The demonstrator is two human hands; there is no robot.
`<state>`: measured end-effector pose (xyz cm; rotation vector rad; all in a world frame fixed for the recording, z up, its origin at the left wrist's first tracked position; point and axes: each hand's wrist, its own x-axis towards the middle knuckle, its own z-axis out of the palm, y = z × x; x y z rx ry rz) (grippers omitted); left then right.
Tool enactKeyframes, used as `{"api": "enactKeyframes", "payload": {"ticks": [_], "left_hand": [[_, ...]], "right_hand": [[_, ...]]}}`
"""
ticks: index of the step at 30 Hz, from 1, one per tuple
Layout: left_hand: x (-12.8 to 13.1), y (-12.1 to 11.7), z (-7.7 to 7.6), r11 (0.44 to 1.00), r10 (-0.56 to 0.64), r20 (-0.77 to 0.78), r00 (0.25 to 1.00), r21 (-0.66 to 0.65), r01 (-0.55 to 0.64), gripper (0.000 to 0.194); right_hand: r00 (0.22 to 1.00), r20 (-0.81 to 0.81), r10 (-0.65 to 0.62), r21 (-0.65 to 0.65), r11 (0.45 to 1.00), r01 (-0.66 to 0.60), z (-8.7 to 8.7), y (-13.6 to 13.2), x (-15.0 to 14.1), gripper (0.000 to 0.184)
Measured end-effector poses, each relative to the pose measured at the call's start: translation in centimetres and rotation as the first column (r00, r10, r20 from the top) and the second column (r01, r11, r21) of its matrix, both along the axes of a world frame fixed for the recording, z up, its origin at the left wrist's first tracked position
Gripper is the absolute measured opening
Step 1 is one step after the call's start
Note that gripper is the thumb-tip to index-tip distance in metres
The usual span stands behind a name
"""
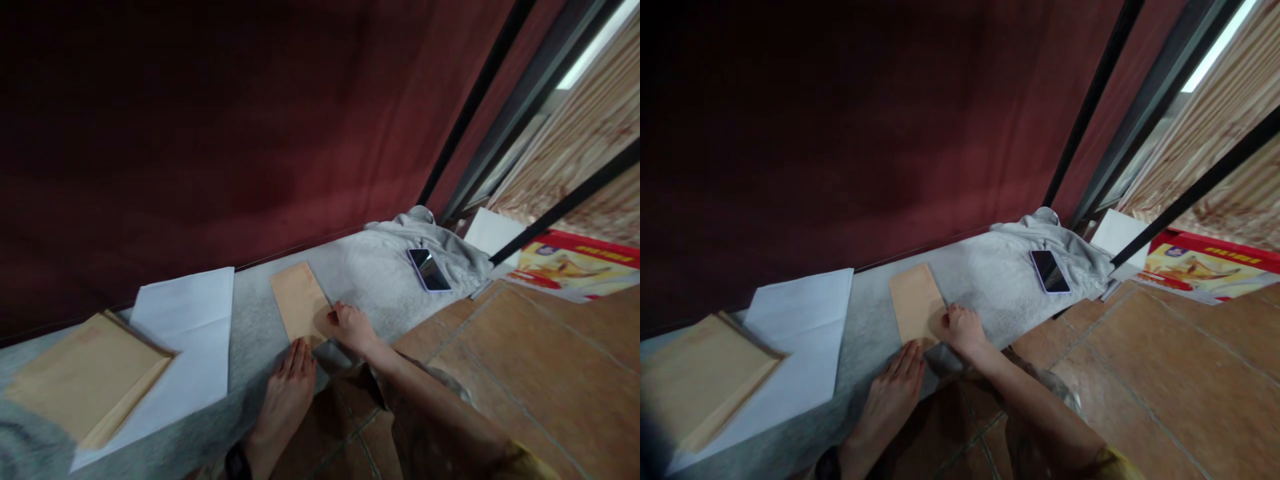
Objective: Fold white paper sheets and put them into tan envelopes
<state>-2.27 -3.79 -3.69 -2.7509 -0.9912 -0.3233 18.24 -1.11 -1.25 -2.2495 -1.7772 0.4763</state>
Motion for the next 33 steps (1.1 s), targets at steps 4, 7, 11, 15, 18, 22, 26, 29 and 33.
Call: {"api": "enactKeyframes", "payload": {"ticks": [4,7,11,15,18,22,26,29,33], "left_hand": [[-0.2,0.8,0.1,1.0,-0.018,0.081,0.997,0.0,0.018,0.037],[-0.4,1.7,0.4,0.999,0.014,0.156,0.988,-0.04,-0.008,0.037],[-1.0,3.6,0.9,0.991,0.113,0.252,0.961,-0.1,-0.09,0.038],[-1.4,4.9,0.8,0.982,0.158,0.271,0.949,-0.142,-0.123,0.039],[-1.4,4.8,0.4,0.982,0.151,0.268,0.951,-0.153,-0.112,0.037],[-1.0,4.4,-0.1,0.983,0.118,0.247,0.962,-0.163,-0.079,0.038],[-0.9,4.4,0.0,0.985,0.107,0.223,0.969,-0.154,-0.073,0.038],[-0.9,4.4,0.1,0.986,0.107,0.22,0.97,-0.151,-0.074,0.039],[-1.2,4.8,0.4,0.984,0.142,0.207,0.968,-0.137,-0.115,0.039]], "right_hand": [[0.997,-0.077,-0.022,0.028,0.999,0.024,-0.5,-0.1,-0.4,0.015],[0.987,-0.155,-0.035,0.088,0.995,0.049,-0.2,0.7,0.4,0.017],[0.971,-0.189,-0.148,0.188,0.965,0.183,1.3,2.1,4.9,0.03],[0.915,-0.159,-0.37,0.242,0.884,0.399,2.9,2.3,11.4,0.036],[0.853,-0.097,-0.512,0.244,0.819,0.519,3.2,1.4,15.0,0.036],[0.774,0.024,-0.632,0.214,0.76,0.614,2.7,-0.1,17.3,0.037],[0.775,0.118,-0.62,0.218,0.778,0.589,2.0,-0.9,17.9,0.037],[0.792,0.211,-0.573,0.244,0.816,0.525,1.7,-0.6,17.5,0.037],[0.846,0.34,-0.411,0.278,0.903,0.328,1.0,0.9,15.5,0.041]]}}
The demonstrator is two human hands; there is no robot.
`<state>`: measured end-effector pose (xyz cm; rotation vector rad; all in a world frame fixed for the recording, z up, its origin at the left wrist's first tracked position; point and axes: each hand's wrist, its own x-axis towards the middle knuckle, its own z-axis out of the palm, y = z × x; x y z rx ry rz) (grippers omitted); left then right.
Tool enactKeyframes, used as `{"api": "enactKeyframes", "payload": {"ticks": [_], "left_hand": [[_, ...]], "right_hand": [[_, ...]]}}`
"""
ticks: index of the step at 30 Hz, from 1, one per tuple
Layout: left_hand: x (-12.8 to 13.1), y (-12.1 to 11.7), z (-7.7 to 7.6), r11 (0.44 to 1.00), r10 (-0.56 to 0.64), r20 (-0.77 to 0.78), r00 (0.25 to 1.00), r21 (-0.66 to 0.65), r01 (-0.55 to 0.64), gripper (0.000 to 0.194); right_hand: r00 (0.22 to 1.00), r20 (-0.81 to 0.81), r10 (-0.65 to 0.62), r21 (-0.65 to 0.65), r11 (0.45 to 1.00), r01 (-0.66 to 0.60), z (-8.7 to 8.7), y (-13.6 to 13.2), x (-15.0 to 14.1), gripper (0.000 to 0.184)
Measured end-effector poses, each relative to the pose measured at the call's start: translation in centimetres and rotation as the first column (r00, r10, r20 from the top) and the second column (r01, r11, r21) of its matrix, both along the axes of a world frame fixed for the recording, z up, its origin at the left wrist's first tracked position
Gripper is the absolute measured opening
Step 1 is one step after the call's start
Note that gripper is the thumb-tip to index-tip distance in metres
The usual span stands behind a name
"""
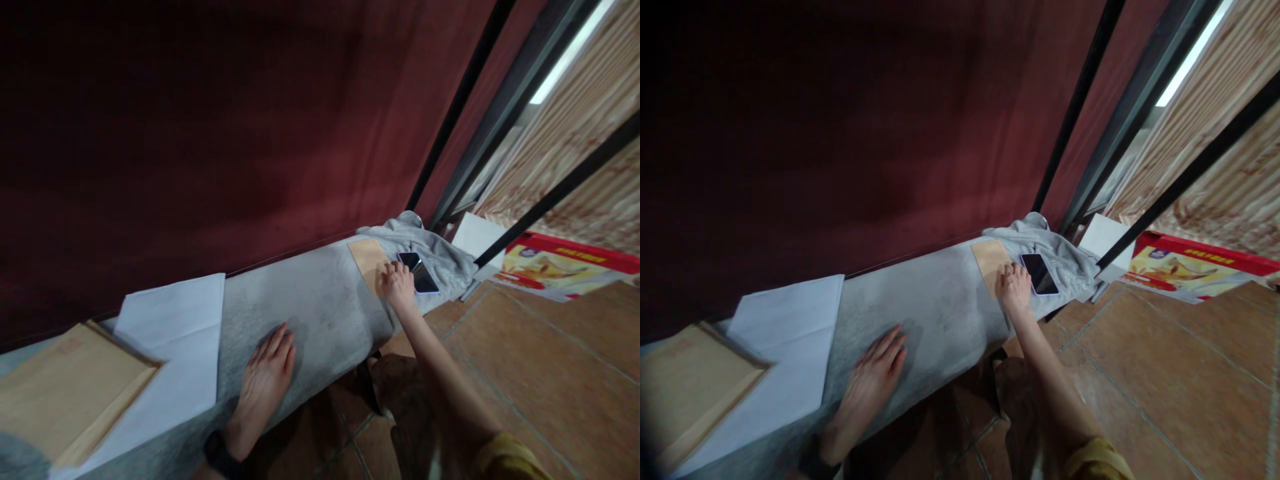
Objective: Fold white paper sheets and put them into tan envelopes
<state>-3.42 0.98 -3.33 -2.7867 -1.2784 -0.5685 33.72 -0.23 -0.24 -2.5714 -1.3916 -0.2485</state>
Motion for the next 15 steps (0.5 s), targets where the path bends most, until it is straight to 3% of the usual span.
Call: {"api": "enactKeyframes", "payload": {"ticks": [4,8,11,15], "left_hand": [[-1.3,0.8,0.8,0.981,0.194,-0.091,0.977,0.046,-0.191,0.042],[-3.8,1.9,2.1,0.849,0.524,-0.25,0.814,0.08,-0.522,0.05],[-5.5,2.7,2.8,0.808,0.561,-0.331,0.759,0.02,-0.588,0.049],[-6.5,3.5,3.5,0.825,0.514,-0.363,0.777,-0.039,-0.564,0.039]], "right_hand": [[0.986,-0.022,0.164,-0.104,0.981,-0.165,-1.6,1.1,-2.4,0.051],[0.984,-0.015,0.175,-0.224,0.959,-0.174,-2.8,1.4,-3.4,0.057],[0.986,-0.012,0.166,-0.233,0.959,-0.164,-2.8,1.5,-3.5,0.055],[0.986,0.003,0.17,-0.222,0.961,-0.165,-2.2,1.7,-4.1,0.047]]}}
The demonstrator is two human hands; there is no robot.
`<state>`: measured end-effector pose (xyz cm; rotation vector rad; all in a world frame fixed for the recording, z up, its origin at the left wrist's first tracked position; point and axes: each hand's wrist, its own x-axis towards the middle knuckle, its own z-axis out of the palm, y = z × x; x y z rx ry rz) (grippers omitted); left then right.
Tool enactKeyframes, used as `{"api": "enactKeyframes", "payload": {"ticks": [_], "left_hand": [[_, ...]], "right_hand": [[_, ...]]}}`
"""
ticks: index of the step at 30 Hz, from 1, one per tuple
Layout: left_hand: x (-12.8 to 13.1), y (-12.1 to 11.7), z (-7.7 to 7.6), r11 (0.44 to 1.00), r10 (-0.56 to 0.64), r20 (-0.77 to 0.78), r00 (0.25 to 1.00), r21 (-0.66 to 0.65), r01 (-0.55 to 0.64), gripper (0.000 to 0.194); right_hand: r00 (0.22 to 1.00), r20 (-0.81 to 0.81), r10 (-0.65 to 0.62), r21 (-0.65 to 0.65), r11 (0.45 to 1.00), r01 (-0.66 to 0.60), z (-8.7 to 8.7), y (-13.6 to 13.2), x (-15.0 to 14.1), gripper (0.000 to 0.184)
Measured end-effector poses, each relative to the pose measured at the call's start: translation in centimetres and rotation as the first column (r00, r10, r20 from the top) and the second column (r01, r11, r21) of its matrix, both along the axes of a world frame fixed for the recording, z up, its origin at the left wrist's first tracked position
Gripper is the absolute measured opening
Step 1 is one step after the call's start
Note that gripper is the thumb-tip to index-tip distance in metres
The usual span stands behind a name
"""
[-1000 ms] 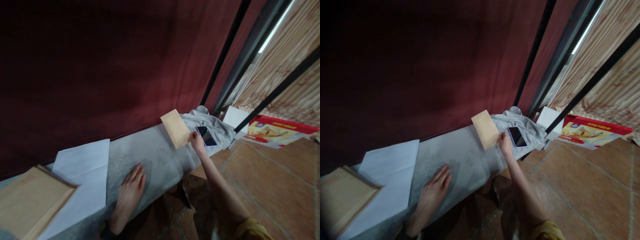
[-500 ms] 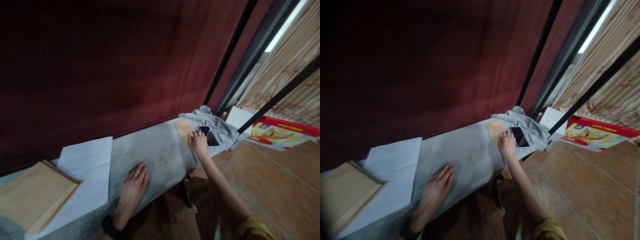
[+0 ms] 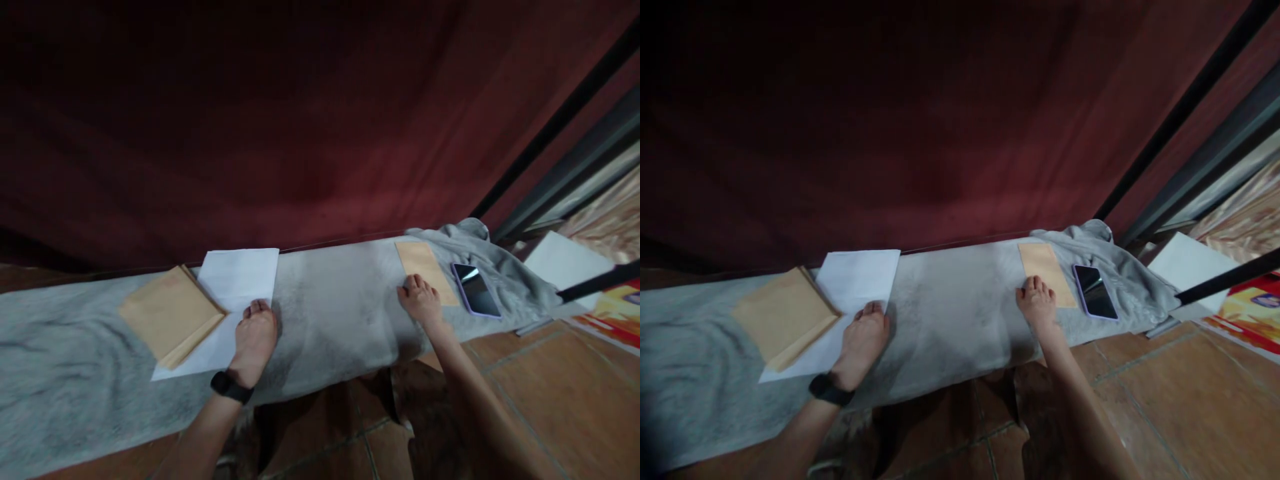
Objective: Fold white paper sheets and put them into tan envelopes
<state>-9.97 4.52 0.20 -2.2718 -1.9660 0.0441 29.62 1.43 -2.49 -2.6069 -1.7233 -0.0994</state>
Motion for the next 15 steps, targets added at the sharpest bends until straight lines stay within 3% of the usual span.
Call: {"api": "enactKeyframes", "payload": {"ticks": [4,9,15], "left_hand": [[-0.1,0.2,0.6,0.999,0.025,0.023,0.999,-0.027,-0.025,0.032],[-0.4,0.2,1.2,0.996,0.057,0.024,0.998,-0.071,-0.055,0.039],[-1.0,1.4,2.1,0.973,0.154,0.014,0.988,-0.178,-0.15,0.035]], "right_hand": [[1.0,0.014,-0.004,0.016,1.0,0.004,0.5,0.1,-0.8,0.04],[1.0,-0.011,0.021,0.028,0.999,-0.02,1.1,0.2,-1.4,0.03],[0.998,-0.054,0.038,0.121,0.992,-0.031,1.2,0.4,-2.2,0.031]]}}
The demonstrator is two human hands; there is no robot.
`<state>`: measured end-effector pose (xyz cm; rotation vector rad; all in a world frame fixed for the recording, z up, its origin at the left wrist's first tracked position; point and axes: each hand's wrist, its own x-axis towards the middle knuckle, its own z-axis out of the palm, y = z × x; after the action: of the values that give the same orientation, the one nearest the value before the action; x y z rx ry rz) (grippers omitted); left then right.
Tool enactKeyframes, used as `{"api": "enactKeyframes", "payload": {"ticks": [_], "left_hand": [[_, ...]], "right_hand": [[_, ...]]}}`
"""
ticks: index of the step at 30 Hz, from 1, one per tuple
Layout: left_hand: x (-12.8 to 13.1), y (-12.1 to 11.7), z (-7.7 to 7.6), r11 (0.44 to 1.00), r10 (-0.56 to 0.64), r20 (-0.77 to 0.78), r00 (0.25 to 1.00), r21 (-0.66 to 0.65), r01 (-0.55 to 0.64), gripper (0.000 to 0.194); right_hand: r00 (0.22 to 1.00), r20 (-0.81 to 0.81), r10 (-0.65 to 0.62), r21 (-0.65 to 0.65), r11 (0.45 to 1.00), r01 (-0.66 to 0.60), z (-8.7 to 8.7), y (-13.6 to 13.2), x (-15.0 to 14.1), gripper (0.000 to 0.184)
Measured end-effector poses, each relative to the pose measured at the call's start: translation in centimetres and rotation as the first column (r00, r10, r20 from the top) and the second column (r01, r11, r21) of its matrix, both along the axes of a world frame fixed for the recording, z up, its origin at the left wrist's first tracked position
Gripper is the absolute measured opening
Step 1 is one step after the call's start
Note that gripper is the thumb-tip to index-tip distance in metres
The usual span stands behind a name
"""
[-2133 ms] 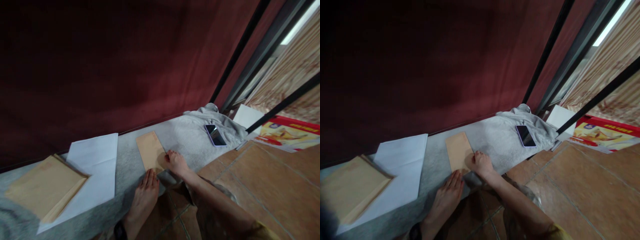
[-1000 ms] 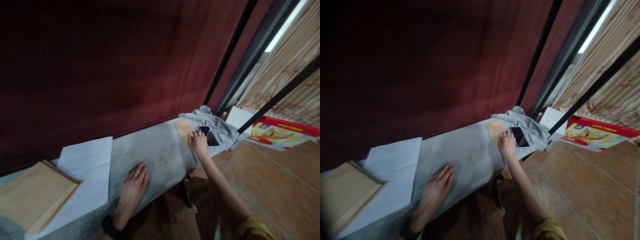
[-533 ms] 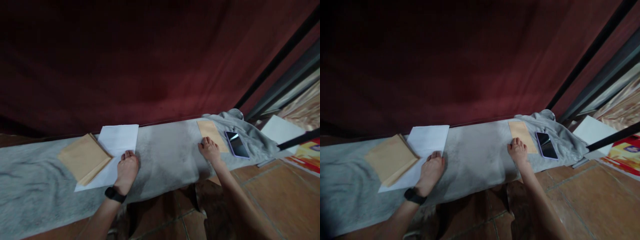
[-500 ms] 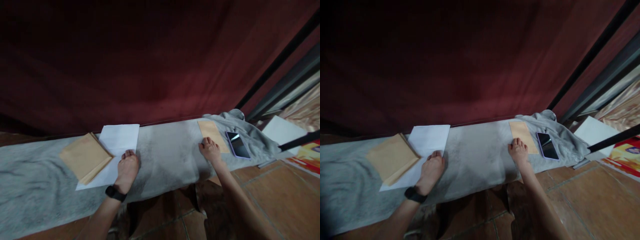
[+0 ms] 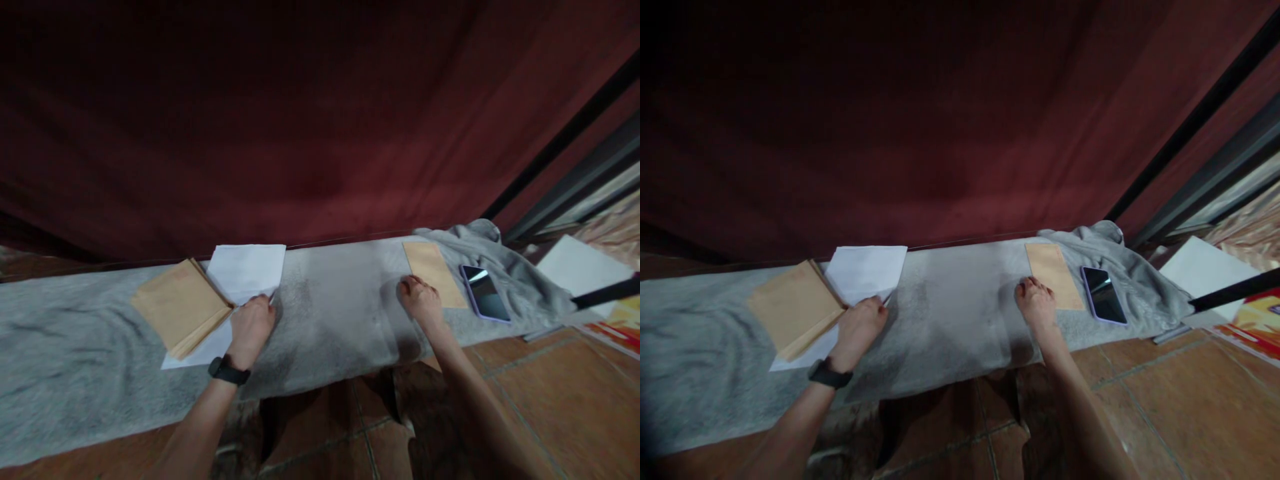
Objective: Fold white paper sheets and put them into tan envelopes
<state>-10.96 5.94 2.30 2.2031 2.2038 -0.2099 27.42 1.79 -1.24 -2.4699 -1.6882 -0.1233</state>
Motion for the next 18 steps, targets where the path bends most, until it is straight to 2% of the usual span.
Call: {"api": "enactKeyframes", "payload": {"ticks": [6,8,10,12,15,18], "left_hand": [[-1.1,1.3,1.5,0.987,0.051,0.153,0.987,-0.157,-0.027,0.02],[-1.2,1.6,1.6,0.987,0.08,0.216,0.973,-0.157,-0.046,0.018],[-0.5,1.6,1.4,0.991,0.071,0.303,0.95,-0.129,-0.033,0.018],[1.1,1.2,1.1,0.996,0.024,0.409,0.912,-0.086,0.013,0.019],[4.9,-0.5,0.7,0.995,-0.063,0.52,0.852,-0.036,0.095,0.021],[8.8,-2.7,0.3,0.984,-0.145,0.564,0.813,-0.006,0.18,0.019]], "right_hand": [[0.995,-0.093,0.042,0.009,0.999,-0.041,0.2,0.4,-0.9,0.029],[0.984,-0.165,0.071,0.037,0.997,-0.066,0.1,0.7,-1.2,0.029],[0.939,-0.317,0.131,0.102,0.989,-0.104,-0.1,1.0,-1.9,0.03],[0.86,-0.47,0.199,0.164,0.977,-0.136,-0.4,1.4,-3.2,0.031],[0.734,-0.624,0.269,0.196,0.963,-0.186,-1.1,1.6,-5.9,0.033],[0.372,-0.893,0.255,0.189,0.96,-0.206,-1.9,1.4,-8.7,0.04]]}}
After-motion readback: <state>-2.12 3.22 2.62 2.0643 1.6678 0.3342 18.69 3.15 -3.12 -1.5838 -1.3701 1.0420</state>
